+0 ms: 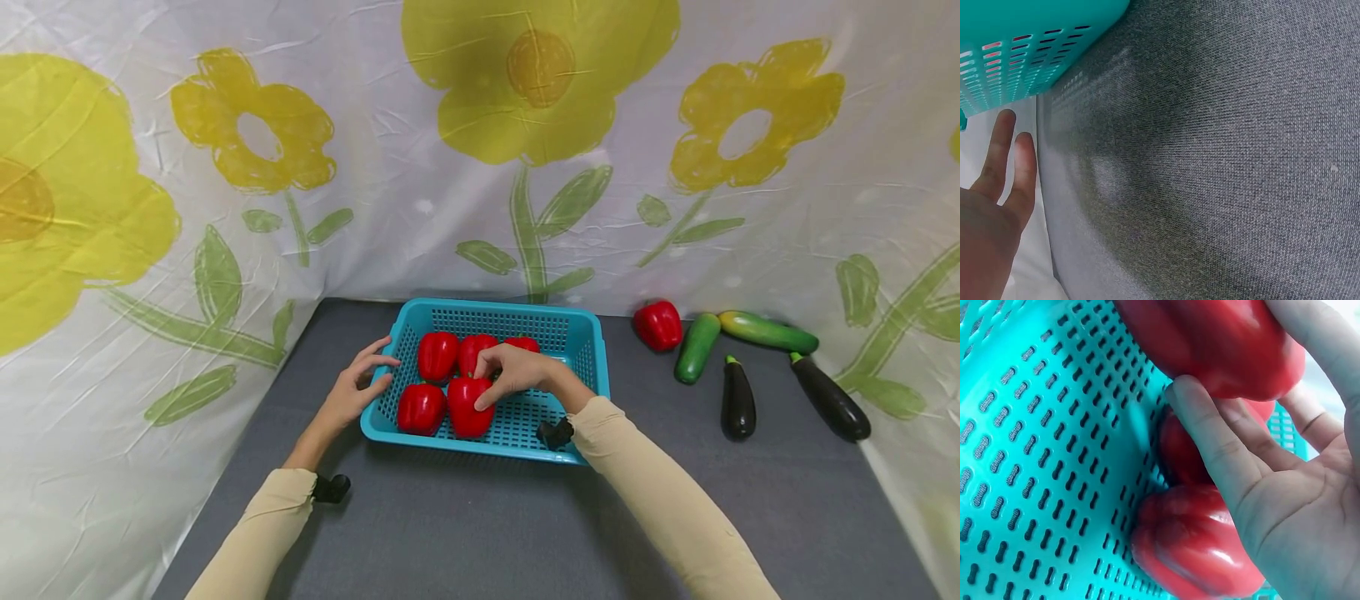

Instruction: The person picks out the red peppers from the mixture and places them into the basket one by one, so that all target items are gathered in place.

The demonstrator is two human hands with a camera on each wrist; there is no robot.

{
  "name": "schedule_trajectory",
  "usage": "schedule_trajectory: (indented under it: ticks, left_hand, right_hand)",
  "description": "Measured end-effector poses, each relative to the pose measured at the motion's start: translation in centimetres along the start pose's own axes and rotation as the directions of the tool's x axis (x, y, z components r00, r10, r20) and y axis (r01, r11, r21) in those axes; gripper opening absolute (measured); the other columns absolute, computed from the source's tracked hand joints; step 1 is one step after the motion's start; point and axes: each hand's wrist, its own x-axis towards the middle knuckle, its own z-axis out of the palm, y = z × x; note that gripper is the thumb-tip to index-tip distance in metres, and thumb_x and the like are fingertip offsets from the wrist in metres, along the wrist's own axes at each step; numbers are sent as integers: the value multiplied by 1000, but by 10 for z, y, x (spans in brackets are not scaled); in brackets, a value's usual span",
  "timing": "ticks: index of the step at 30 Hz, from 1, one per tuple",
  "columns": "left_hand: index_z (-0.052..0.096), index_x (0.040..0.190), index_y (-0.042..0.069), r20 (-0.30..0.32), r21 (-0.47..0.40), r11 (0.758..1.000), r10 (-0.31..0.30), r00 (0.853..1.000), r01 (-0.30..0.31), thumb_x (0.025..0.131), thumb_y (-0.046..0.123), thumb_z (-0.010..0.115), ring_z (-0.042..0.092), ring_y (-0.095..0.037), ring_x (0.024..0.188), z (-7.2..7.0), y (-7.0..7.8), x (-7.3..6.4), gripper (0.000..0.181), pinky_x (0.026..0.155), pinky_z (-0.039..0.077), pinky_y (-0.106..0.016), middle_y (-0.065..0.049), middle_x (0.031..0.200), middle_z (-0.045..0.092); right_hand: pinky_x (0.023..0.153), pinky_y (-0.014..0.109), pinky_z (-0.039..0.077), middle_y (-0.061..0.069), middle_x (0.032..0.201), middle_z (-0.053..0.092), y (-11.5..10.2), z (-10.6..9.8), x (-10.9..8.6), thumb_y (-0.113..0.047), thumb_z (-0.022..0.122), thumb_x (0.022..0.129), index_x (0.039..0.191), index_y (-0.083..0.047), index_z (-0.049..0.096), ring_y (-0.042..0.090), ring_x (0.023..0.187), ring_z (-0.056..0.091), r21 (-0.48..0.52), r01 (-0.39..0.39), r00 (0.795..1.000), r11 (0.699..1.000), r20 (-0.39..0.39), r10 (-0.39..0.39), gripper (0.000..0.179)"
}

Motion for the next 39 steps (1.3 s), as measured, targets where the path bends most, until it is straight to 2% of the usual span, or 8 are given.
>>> schedule_trajectory:
  ticks: [4,10,16,25,31,39]
  left_hand:
    - [60,127,-10,0,-5,1000,-2,1000,2,101,-5,56,39,-36,137,0,0,0,26,99,42,-24,-16,161,30]
    - [62,127,-5,-2,-5,1000,1,1000,-1,101,-5,56,43,-35,134,0,-1,0,27,97,44,-25,-16,161,31]
    - [63,127,-4,-7,-2,1000,14,1000,-14,101,-6,56,42,-32,134,0,-3,0,27,98,43,-25,-16,160,31]
    - [60,127,-8,-1,2,1000,9,1000,-9,101,-4,57,45,-24,132,-1,-4,0,27,96,45,-27,-14,161,31]
    - [61,128,-8,-4,2,1000,14,1000,-14,100,-5,57,46,-27,131,-1,-3,0,28,96,46,-26,-15,161,31]
    - [62,126,-7,-7,9,1000,22,1000,-22,100,-6,57,41,-34,135,-1,-2,0,27,99,43,-26,-17,160,32]
  right_hand:
    - [77,40,57,10,99,67,-2,1,0,-10,84,83,99,-3,62,31,98,60,-6,2,1000,1000,17,-2,29]
    - [79,45,57,11,97,66,-2,1,2,-10,85,83,98,-3,60,25,94,61,-8,-25,999,1000,38,25,29]
    - [83,54,55,10,95,65,-3,3,3,-11,86,81,96,-3,61,27,97,59,-14,-65,997,998,43,66,30]
    - [80,46,58,13,91,64,-5,6,4,-8,87,80,95,-1,59,26,92,64,67,-160,987,985,29,159,32]
    - [79,46,58,13,91,62,-7,7,6,-7,87,81,96,-1,58,26,92,64,71,-189,982,979,34,187,34]
    - [80,47,58,14,98,63,-7,8,8,-6,86,82,99,0,59,27,95,63,96,-223,975,970,39,220,33]
